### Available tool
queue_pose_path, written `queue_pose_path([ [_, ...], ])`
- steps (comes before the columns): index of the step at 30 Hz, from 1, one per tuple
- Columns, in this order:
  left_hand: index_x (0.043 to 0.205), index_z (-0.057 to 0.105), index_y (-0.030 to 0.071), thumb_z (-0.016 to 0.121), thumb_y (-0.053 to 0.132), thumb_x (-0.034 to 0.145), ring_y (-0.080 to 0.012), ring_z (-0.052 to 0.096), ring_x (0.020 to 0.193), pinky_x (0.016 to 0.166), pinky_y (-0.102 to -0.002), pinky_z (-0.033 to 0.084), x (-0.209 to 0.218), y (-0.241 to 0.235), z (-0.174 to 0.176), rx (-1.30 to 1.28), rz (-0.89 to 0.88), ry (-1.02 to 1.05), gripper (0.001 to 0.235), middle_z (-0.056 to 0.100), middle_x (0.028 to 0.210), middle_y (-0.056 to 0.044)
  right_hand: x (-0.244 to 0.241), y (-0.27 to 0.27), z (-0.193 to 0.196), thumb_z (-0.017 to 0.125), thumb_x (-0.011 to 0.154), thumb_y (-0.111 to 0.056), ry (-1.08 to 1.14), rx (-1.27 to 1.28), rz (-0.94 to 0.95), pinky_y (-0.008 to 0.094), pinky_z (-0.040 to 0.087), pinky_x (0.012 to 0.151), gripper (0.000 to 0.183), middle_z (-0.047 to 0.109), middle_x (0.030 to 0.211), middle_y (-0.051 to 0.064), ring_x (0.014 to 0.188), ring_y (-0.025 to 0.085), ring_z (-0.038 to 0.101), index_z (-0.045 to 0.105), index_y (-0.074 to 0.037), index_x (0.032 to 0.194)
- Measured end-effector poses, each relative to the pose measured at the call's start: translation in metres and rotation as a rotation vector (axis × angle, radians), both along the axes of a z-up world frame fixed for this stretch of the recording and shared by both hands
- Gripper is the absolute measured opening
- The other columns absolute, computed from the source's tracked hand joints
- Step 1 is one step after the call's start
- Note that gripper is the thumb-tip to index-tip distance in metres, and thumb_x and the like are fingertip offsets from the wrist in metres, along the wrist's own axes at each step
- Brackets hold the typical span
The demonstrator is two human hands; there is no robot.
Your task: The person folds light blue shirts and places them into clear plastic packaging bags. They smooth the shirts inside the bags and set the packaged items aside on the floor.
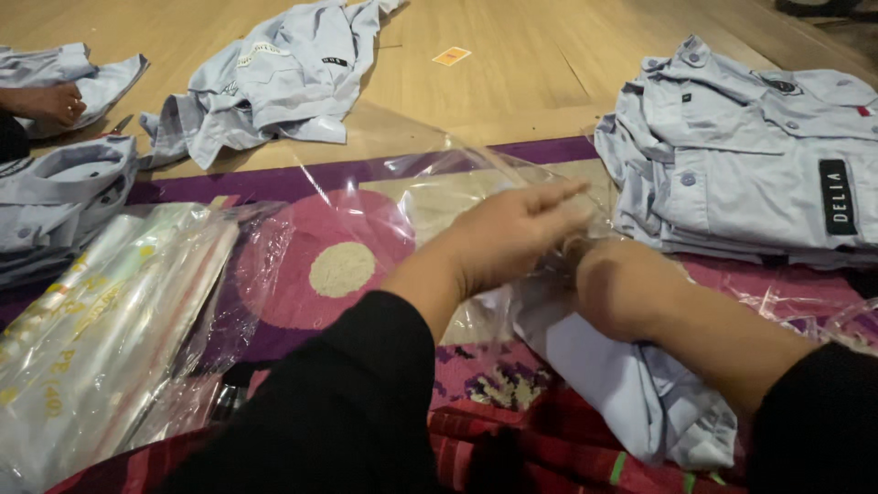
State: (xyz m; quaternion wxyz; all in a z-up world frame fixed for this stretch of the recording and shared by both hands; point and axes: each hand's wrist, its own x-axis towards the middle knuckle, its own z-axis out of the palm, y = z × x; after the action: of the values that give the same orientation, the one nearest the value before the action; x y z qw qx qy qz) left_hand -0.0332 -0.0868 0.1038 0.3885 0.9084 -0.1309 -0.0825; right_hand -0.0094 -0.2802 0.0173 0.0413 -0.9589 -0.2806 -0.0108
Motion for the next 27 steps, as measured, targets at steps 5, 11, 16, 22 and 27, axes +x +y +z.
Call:
queue_pose_path([
  [5,0.128,0.071,0.034,0.066,0.036,0.082,-0.0282,0.064,0.127,0.108,-0.050,0.049,0.044,0.038,-0.033,0.021,0.095,-0.420,0.046,0.068,0.138,0.003,-0.047,0.034,0.095,0.070,0.088,-0.035,0.368,0.039,-0.135,0.061,0.053,0.097,0.050,0.073,0.113,0.029,0.114,0.049,0.068,0.056,-0.013,0.131],
  [11,0.161,0.039,0.017,0.065,0.089,0.047,-0.0420,0.023,0.155,0.128,-0.050,0.018,0.023,0.035,0.006,0.201,0.146,0.274,0.137,0.020,0.170,-0.022,-0.039,0.040,0.083,0.068,0.085,-0.032,0.490,0.049,-0.220,0.060,0.051,0.103,0.063,0.073,0.119,0.024,0.121,0.044,0.066,0.049,-0.015,0.142],
  [16,0.143,0.059,0.033,0.056,0.078,0.076,-0.0244,0.052,0.140,0.118,-0.044,0.038,0.066,0.041,-0.035,0.052,0.335,0.052,0.081,0.062,0.143,-0.001,-0.025,0.035,0.075,0.070,0.083,-0.032,0.537,0.126,-0.278,0.055,0.052,0.104,0.066,0.072,0.121,0.024,0.124,0.042,0.065,0.050,-0.028,0.146],
  [22,0.124,0.074,0.032,0.057,0.061,0.078,-0.0261,0.063,0.129,0.111,-0.045,0.047,0.026,0.014,-0.020,0.067,0.221,-0.034,0.057,0.075,0.125,0.000,-0.022,0.044,0.051,0.071,0.083,-0.026,0.435,0.358,-0.237,0.056,0.052,0.096,0.046,0.074,0.107,0.026,0.115,0.046,0.066,0.059,-0.021,0.128],
  [27,0.134,0.067,0.034,0.047,0.060,0.085,-0.0250,0.061,0.135,0.118,-0.046,0.041,0.016,-0.002,-0.027,0.003,0.022,-0.068,0.059,0.075,0.130,0.001,-0.016,0.040,0.018,0.072,0.082,-0.017,0.439,0.642,-0.182,0.053,0.054,0.091,0.048,0.074,0.104,0.021,0.110,0.041,0.067,0.059,-0.011,0.127],
])
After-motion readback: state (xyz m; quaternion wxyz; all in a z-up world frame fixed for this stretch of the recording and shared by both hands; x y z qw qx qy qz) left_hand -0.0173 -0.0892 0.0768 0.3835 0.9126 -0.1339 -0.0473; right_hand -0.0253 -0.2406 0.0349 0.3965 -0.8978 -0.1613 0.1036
